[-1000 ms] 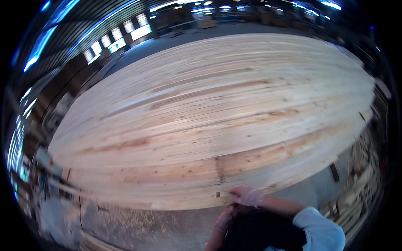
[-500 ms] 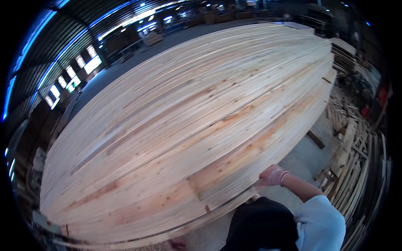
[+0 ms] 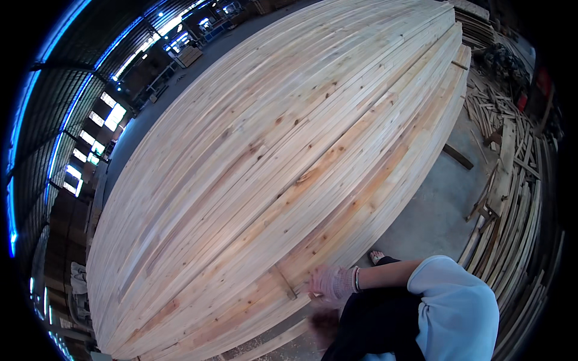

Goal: The person sorts through a stack of thin wood strips, picking them up one at a time by hand and placing them into a separate pile.

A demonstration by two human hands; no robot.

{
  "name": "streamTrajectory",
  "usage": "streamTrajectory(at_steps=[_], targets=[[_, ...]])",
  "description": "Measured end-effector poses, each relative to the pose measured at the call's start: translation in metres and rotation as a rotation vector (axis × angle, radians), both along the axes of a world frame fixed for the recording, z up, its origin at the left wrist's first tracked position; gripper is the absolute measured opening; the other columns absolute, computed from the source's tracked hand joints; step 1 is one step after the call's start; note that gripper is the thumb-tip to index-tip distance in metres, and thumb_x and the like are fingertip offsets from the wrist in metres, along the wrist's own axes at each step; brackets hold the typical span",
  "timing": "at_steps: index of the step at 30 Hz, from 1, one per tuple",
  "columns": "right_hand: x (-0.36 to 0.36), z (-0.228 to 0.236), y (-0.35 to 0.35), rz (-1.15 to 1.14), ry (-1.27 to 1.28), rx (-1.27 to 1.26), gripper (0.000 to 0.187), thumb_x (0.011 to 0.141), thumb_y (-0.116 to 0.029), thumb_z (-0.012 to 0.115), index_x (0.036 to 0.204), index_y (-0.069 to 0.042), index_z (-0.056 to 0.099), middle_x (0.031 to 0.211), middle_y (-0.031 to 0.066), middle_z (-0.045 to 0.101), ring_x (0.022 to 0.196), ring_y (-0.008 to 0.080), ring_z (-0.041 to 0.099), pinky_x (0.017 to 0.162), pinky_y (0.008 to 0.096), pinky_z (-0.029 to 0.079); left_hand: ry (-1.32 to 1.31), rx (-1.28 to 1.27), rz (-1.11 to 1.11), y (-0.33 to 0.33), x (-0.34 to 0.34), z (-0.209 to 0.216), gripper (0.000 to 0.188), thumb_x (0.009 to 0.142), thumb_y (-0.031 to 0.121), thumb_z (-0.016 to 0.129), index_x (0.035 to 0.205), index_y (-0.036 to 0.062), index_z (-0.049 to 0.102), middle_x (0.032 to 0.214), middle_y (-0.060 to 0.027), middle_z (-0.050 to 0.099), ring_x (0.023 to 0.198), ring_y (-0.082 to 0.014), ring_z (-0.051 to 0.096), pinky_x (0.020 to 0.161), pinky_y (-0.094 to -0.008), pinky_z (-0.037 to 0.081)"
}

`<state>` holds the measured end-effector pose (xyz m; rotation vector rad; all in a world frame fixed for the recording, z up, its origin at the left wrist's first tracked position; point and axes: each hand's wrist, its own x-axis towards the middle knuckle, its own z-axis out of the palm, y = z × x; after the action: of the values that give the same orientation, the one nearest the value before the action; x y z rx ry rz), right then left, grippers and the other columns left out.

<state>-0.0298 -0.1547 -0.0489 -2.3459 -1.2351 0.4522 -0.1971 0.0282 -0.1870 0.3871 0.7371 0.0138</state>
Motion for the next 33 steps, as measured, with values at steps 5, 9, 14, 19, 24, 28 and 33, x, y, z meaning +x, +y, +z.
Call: streamTrajectory(at_steps=[5, 9, 14, 19, 24, 28, 33], targets=[[0.057, 0.057, -0.085, -0.361, -0.559, 0.167, 0.056, 0.087, -0.046, 0.052, 0.129, -0.01, 0.046, 0.123, 0.0135, 0.053, 0.114, 0.0309, 0.052, 0.104, 0.0473, 0.033, 0.032, -0.024, 0.293, 0.037, 0.013, 0.039, 0.016, 0.09, 0.025, 0.055, 0.081, 0.0119, 0.056, 0.067, 0.0004, 0.053, 0.059, -0.0149, 0.052, 0.059, -0.0275, 0.048], [0.111, 0.087, -0.162, -0.681, -0.771, 0.098, 0.073, 0.078, -0.052, 0.064, 0.136, -0.014, 0.043, 0.13, 0.0115, 0.051, 0.125, 0.0306, 0.044, 0.113, 0.0464, 0.024, -0.119, 0.147, 0.503, 0.044, 0.045, 0.068, 0.025, 0.089, 0.036, 0.054, 0.094, 0.0119, 0.054, 0.086, -0.0019, 0.056, 0.082, -0.0162, 0.056, 0.077, -0.0341, 0.049], [0.157, 0.095, -0.217, -0.783, -0.72, -0.072, 0.075, 0.063, -0.056, 0.073, 0.122, -0.015, 0.052, 0.122, 0.0092, 0.053, 0.122, 0.0284, 0.046, 0.111, 0.0458, 0.027, -0.65, 0.108, -0.087, 0.0, 0.142, 0.148, 0.064, 0.093, 0.058, 0.045, 0.132, 0.0078, 0.051, 0.129, -0.0086, 0.058, 0.114, -0.025, 0.054, 0.107, -0.0404, 0.036], [0.173, 0.078, -0.215, -0.781, -0.707, -0.058, 0.073, 0.058, -0.056, 0.076, 0.116, -0.019, 0.053, 0.116, 0.0059, 0.054, 0.121, 0.0232, 0.045, 0.109, 0.0433, 0.029, -0.614, 0.063, 0.026, -0.043, 0.205, 0.185, 0.08, 0.086, 0.064, 0.051, 0.136, 0.0011, 0.043, 0.137, -0.0171, 0.047, 0.12, -0.0291, 0.049, 0.111, -0.0462, 0.031], [0.164, 0.065, -0.211, -0.847, -0.903, -0.019, 0.064, 0.049, -0.04, 0.081, 0.104, -0.019, 0.057, 0.107, 0.005, 0.056, 0.11, 0.0267, 0.051, 0.101, 0.0434, 0.037, -0.494, 0.024, 0.086, -0.049, 0.207, 0.196, 0.09, 0.079, 0.062, 0.063, 0.134, -0.003, 0.036, 0.135, -0.0166, 0.043, 0.124, -0.0313, 0.043, 0.11, -0.0484, 0.031], [0.14, 0.068, -0.2, -0.81, -0.834, -0.02, 0.056, 0.046, -0.02, 0.079, 0.098, -0.018, 0.057, 0.099, 0.0069, 0.057, 0.103, 0.0299, 0.052, 0.097, 0.0439, 0.039, -0.337, -0.046, 0.184, -0.035, 0.196, 0.188, 0.07, 0.08, 0.063, 0.061, 0.114, 0.0012, 0.052, 0.111, -0.0117, 0.056, 0.101, -0.0273, 0.054, 0.102, -0.048, 0.04], [0.08, 0.06, -0.198, -0.721, -0.672, -0.089, 0.067, 0.049, -0.015, 0.079, 0.111, -0.011, 0.055, 0.109, 0.0111, 0.056, 0.111, 0.0338, 0.049, 0.108, 0.049, 0.033, -0.195, -0.065, 0.339, -0.031, 0.171, 0.171, 0.057, 0.088, 0.065, 0.047, 0.095, 0.0096, 0.059, 0.077, -0.0046, 0.059, 0.074, -0.0222, 0.055, 0.086, -0.0457, 0.047]])
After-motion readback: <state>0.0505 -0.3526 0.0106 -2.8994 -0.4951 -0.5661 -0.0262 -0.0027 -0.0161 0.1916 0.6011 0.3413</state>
